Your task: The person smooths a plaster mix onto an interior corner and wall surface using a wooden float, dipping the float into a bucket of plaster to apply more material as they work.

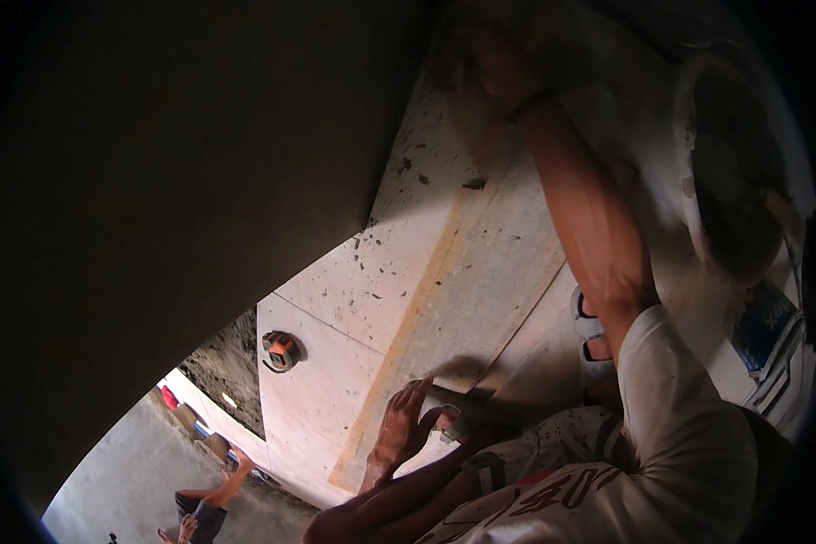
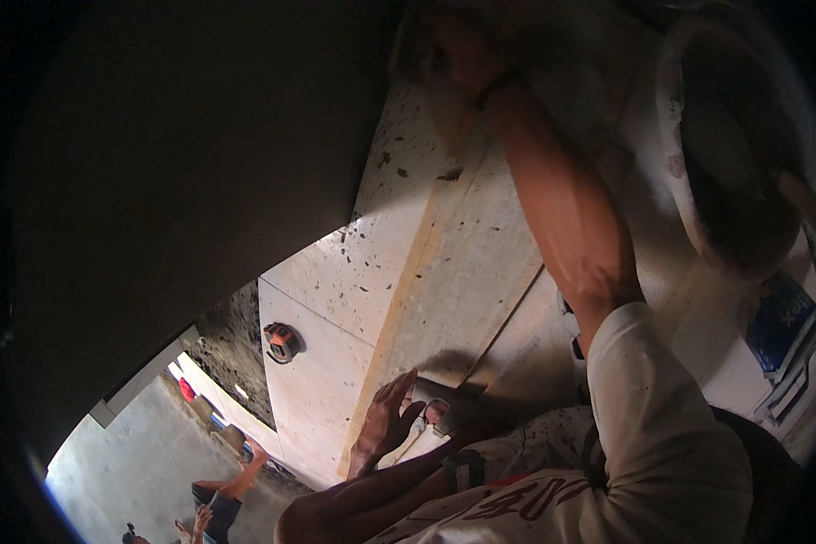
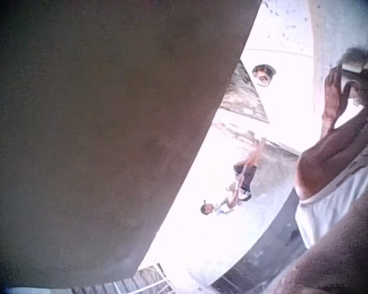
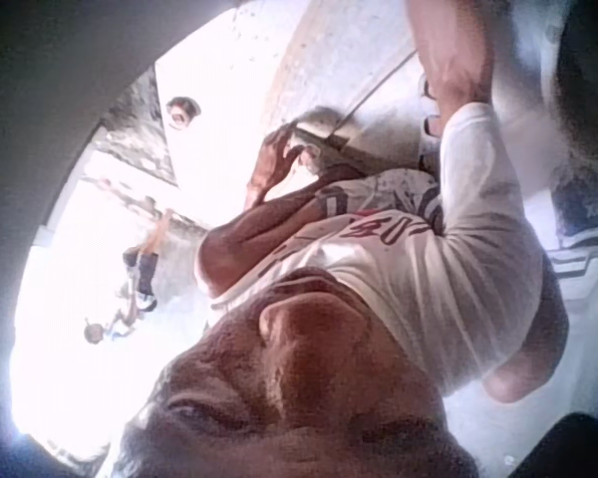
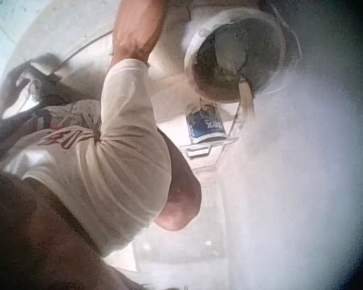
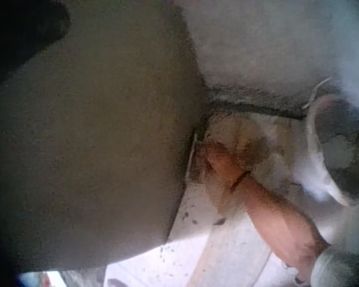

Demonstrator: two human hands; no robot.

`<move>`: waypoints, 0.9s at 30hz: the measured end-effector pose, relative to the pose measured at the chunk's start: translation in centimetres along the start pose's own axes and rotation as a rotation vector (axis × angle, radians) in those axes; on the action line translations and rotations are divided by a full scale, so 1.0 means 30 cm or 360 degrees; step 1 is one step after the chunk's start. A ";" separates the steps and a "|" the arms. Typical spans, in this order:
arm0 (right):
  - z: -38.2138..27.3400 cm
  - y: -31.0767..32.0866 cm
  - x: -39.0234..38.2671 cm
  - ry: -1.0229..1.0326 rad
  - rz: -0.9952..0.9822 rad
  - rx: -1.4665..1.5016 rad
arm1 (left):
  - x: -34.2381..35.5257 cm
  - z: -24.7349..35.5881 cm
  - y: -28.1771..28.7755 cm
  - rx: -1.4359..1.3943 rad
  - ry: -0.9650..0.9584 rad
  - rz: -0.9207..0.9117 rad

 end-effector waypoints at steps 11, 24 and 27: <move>-0.386 -0.232 -0.295 -0.0416 -0.0074 0.0536 | -0.017 -0.011 0.000 0.0031 0.0000 0.0016; -0.780 -0.148 -0.701 -0.1902 -0.0309 0.1683 | -0.043 0.016 0.026 0.0110 -0.0132 0.0203; -0.541 -0.046 -0.503 -0.1743 -0.0278 0.1225 | -0.091 -0.004 0.006 0.0176 -0.0163 0.0261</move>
Point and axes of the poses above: each hand's wrist, its own x-axis towards the middle knuckle, its own y-axis out of the back of the hand, z = x × y, the point moved 1 cm from there along x, towards the middle knuckle, and after that the axes turned 12 degrees about -y, right-handed, at the moved point
